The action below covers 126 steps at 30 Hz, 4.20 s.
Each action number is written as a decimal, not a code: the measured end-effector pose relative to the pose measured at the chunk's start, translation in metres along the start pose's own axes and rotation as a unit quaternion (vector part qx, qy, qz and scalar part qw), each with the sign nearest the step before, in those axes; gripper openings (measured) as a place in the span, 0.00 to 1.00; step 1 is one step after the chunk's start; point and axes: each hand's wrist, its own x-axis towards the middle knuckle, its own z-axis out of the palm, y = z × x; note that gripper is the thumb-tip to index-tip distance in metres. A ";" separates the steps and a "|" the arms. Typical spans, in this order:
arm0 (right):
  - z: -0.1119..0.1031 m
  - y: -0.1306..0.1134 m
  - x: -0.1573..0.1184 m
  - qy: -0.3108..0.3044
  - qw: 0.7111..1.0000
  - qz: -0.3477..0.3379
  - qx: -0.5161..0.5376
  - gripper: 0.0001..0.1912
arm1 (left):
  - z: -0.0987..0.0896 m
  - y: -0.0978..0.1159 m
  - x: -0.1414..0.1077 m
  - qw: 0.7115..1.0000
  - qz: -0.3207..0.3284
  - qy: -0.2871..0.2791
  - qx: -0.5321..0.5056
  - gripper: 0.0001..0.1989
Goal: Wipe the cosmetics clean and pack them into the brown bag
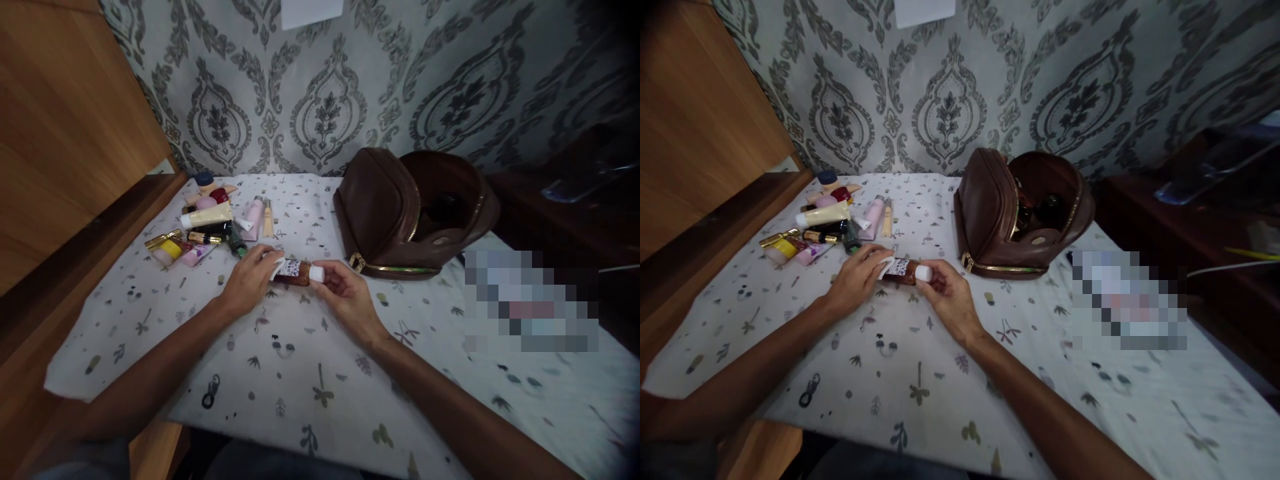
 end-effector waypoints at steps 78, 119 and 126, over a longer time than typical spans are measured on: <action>-0.008 -0.013 -0.002 0.030 0.979 -0.120 -0.159 0.12 | -0.001 0.015 0.000 0.996 0.070 0.038 -0.038 0.14; -0.002 -0.019 -0.008 0.049 0.993 -0.049 -0.092 0.14 | 0.006 0.033 -0.003 0.988 0.077 0.032 -0.128 0.16; -0.004 -0.015 -0.003 0.041 0.997 -0.034 -0.047 0.17 | 0.008 0.036 -0.004 0.985 0.136 0.012 -0.108 0.18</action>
